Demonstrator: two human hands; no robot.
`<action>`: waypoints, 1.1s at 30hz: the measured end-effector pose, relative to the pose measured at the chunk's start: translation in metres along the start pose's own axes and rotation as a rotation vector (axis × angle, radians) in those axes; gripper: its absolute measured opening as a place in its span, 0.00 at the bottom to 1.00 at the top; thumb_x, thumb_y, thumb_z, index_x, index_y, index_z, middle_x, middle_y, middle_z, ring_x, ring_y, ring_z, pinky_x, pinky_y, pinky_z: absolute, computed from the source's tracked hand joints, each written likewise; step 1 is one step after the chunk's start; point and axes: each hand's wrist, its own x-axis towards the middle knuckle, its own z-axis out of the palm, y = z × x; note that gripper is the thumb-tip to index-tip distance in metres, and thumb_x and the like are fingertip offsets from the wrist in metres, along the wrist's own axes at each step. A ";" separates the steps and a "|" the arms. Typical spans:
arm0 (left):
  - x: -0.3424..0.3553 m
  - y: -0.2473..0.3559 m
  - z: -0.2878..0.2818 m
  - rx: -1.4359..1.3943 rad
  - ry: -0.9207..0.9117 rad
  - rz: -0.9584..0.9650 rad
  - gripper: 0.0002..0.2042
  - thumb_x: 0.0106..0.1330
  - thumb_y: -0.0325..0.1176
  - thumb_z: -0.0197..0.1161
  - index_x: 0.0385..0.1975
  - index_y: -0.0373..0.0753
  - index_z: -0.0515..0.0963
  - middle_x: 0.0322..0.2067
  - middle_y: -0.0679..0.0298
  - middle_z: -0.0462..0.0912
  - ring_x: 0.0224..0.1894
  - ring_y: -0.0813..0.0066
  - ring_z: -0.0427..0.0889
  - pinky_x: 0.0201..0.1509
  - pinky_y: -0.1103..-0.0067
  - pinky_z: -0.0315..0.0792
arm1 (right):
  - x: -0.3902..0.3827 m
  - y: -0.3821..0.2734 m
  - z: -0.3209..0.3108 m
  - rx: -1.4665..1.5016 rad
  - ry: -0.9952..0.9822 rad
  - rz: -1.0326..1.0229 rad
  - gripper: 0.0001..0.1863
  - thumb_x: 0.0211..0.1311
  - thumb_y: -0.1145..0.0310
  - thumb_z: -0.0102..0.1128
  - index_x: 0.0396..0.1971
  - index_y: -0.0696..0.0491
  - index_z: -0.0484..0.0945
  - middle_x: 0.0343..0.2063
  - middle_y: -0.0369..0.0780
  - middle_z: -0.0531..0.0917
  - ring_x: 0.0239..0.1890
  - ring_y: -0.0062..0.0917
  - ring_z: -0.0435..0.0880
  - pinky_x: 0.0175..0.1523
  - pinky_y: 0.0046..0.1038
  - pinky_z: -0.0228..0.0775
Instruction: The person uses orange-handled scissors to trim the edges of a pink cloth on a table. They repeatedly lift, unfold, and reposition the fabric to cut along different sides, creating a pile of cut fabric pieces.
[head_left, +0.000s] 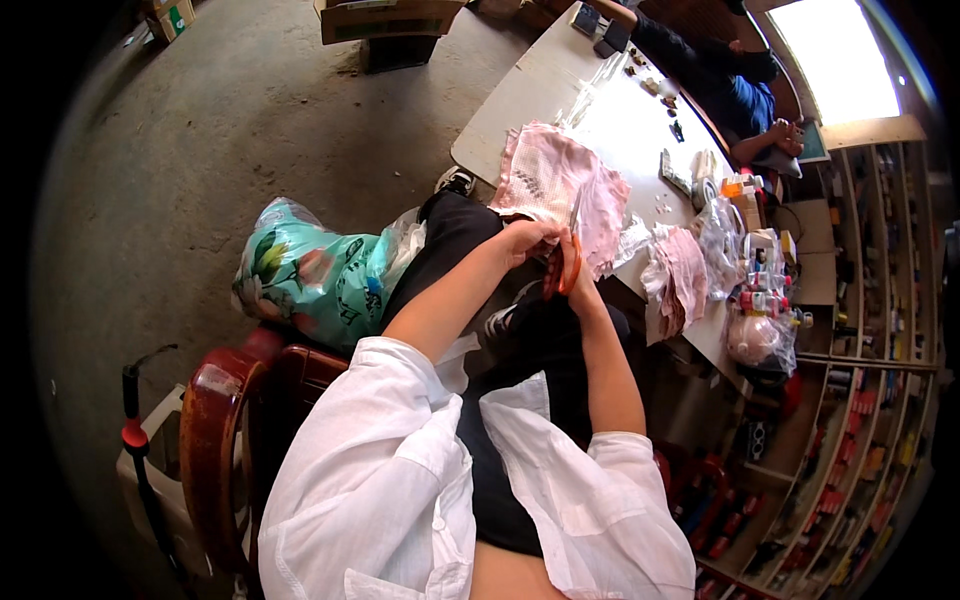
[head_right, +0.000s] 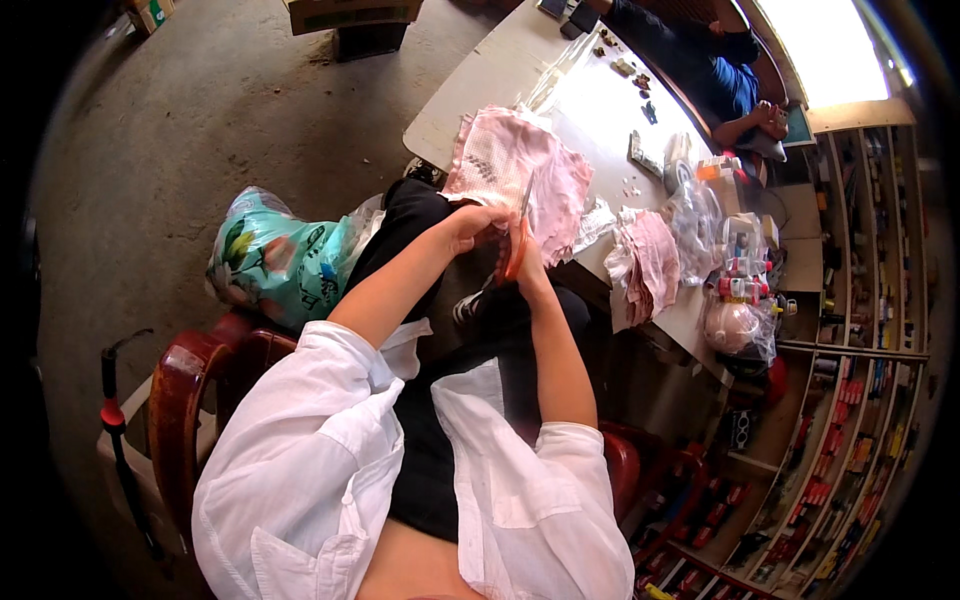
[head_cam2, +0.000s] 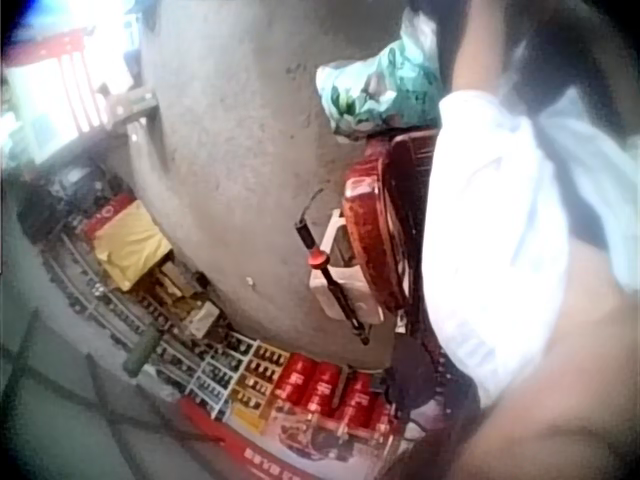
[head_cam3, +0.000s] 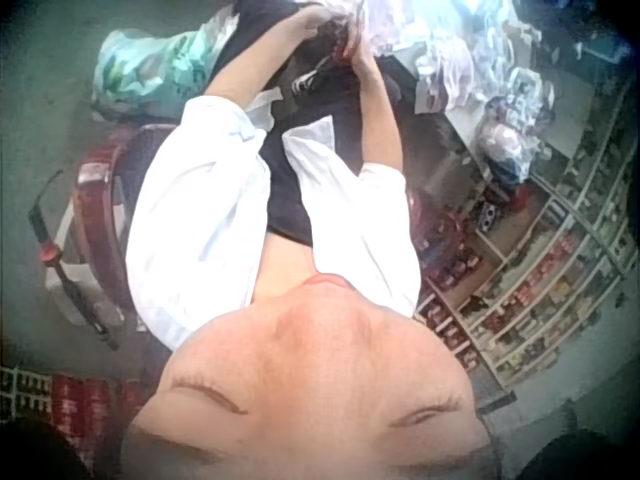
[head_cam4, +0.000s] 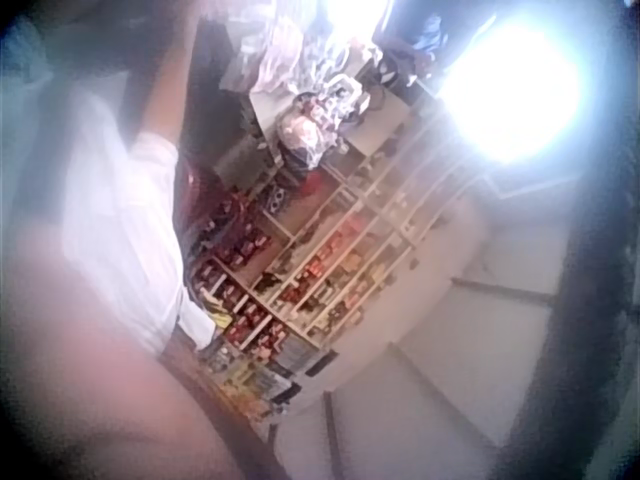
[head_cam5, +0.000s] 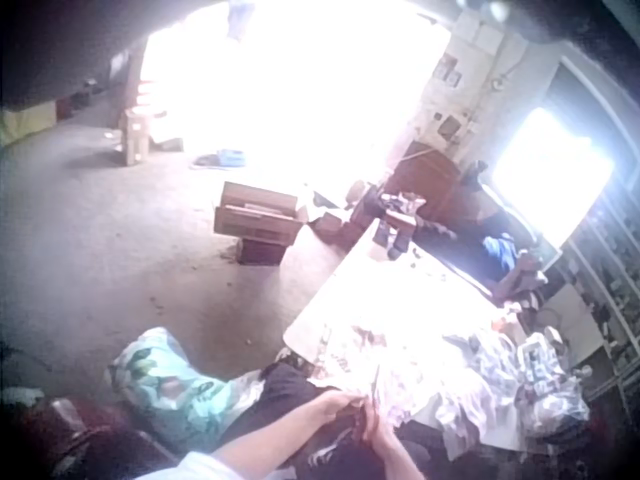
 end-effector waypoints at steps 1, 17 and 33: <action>-0.001 0.001 0.001 0.012 0.001 -0.006 0.10 0.67 0.39 0.55 0.32 0.40 0.79 0.28 0.68 0.79 0.33 0.78 0.77 0.40 0.79 0.70 | 0.001 0.004 -0.001 -0.004 0.025 -0.012 0.27 0.63 0.39 0.46 0.26 0.51 0.65 0.15 0.35 0.69 0.11 0.23 0.69 0.16 0.23 0.65; -0.015 0.008 0.013 0.059 0.030 -0.015 0.08 0.64 0.38 0.59 0.32 0.42 0.78 0.31 0.69 0.79 0.36 0.78 0.77 0.46 0.80 0.70 | -0.003 -0.005 -0.005 0.120 -0.077 0.038 0.28 0.61 0.36 0.43 0.28 0.49 0.69 0.20 0.34 0.71 0.20 0.21 0.72 0.26 0.25 0.68; 0.000 0.000 0.001 -0.005 -0.088 -0.003 0.12 0.68 0.37 0.51 0.34 0.37 0.79 0.27 0.65 0.80 0.30 0.74 0.77 0.43 0.76 0.71 | 0.003 -0.007 -0.006 -0.098 0.010 -0.014 0.30 0.58 0.36 0.50 0.24 0.53 0.69 0.15 0.34 0.69 0.13 0.20 0.70 0.14 0.23 0.63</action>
